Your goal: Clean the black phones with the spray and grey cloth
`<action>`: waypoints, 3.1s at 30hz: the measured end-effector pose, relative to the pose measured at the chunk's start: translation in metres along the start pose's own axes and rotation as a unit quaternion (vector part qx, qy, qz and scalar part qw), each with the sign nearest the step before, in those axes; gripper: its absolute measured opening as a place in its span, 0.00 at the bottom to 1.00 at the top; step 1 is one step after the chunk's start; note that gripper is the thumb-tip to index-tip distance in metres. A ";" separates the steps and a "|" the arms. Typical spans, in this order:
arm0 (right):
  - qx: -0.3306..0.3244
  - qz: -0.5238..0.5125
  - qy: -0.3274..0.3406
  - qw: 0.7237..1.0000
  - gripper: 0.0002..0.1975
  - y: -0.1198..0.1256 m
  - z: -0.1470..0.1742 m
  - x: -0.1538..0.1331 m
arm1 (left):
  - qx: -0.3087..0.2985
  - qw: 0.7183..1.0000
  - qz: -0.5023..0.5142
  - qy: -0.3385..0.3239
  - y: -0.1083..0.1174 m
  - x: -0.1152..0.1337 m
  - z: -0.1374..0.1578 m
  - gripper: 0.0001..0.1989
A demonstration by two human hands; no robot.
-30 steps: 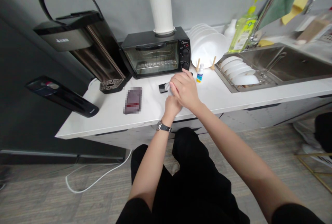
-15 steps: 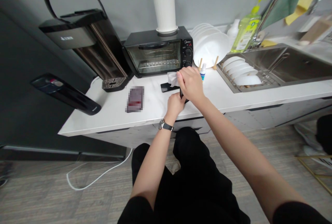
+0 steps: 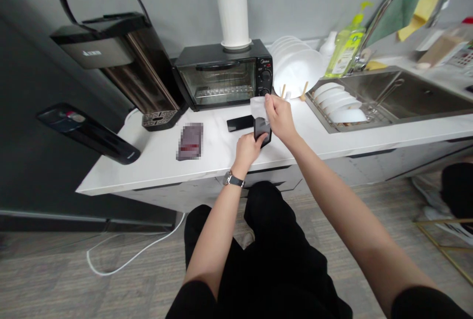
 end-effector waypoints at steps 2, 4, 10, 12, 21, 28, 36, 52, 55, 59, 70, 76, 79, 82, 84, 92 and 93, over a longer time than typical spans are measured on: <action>-0.003 -0.027 -0.033 0.999 0.33 0.001 0.000 0.004 | 0.000 1.000 -0.007 0.001 0.000 0.000 0.000 0.19; -0.003 -0.044 -0.057 0.997 0.34 0.000 0.001 0.006 | 0.001 1.000 -0.009 0.001 0.000 0.000 0.000 0.20; 0.062 0.009 -0.105 0.992 0.31 -0.008 0.011 0.001 | -0.007 1.000 -0.014 0.000 0.003 0.002 0.001 0.19; 0.099 0.064 -0.087 0.989 0.29 -0.010 0.017 -0.006 | -0.013 1.000 -0.019 -0.004 0.003 0.002 0.001 0.18; 0.035 0.180 0.183 0.966 0.22 -0.021 0.032 -0.035 | -0.037 0.995 -0.092 0.009 -0.006 -0.010 -0.005 0.13; 0.001 0.215 0.227 0.950 0.21 -0.014 0.023 -0.018 | -0.042 0.993 -0.111 0.003 -0.003 -0.004 -0.003 0.16; 0.021 0.251 0.175 0.952 0.23 -0.015 0.012 -0.018 | -0.024 0.994 -0.103 -0.007 0.000 0.005 -0.002 0.18; 0.040 0.105 0.039 0.993 0.31 -0.009 0.004 0.001 | -0.015 0.998 -0.052 -0.013 0.002 0.007 0.004 0.21; 0.045 0.064 0.000 0.997 0.31 -0.006 0.004 0.005 | -0.015 0.999 -0.036 -0.023 0.003 0.008 0.005 0.19; 0.058 -0.026 -0.061 0.996 0.32 -0.008 0.005 0.010 | -0.014 0.998 -0.052 -0.021 0.003 0.008 0.006 0.20; 0.125 0.019 -0.111 0.986 0.30 -0.006 0.023 0.000 | -0.003 0.997 -0.070 -0.033 0.005 0.009 0.006 0.21; 0.055 0.139 0.097 0.984 0.22 0.001 0.031 -0.026 | -0.025 0.995 -0.092 0.003 0.003 0.003 0.005 0.15; 0.005 0.171 0.166 0.971 0.21 0.001 0.030 -0.031 | -0.021 0.995 -0.095 0.015 0.001 0.000 0.004 0.12; -0.056 0.196 0.211 0.956 0.21 0.004 0.025 -0.026 | -0.009 0.997 -0.077 0.014 0.001 -0.001 0.003 0.11; -0.099 0.210 0.242 0.942 0.20 0.005 0.023 -0.020 | -0.006 0.998 -0.069 0.011 0.000 -0.002 0.002 0.11; -0.040 0.190 0.207 0.959 0.22 0.000 0.026 -0.007 | -0.025 0.992 -0.119 -0.017 -0.001 0.001 0.002 0.16; -0.027 0.185 0.191 0.964 0.23 -0.001 0.026 -0.008 | -0.029 0.992 -0.124 -0.013 -0.001 0.002 0.002 0.16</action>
Point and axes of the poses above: each hand's wrist, its own z-axis away from the middle knuckle, its own y-axis out of the back of the hand, x = y × z, the point moved 1 cm from there along -z, towards the middle knuckle, and after that the axes turned 9 degrees about z, right-handed, at the moved point
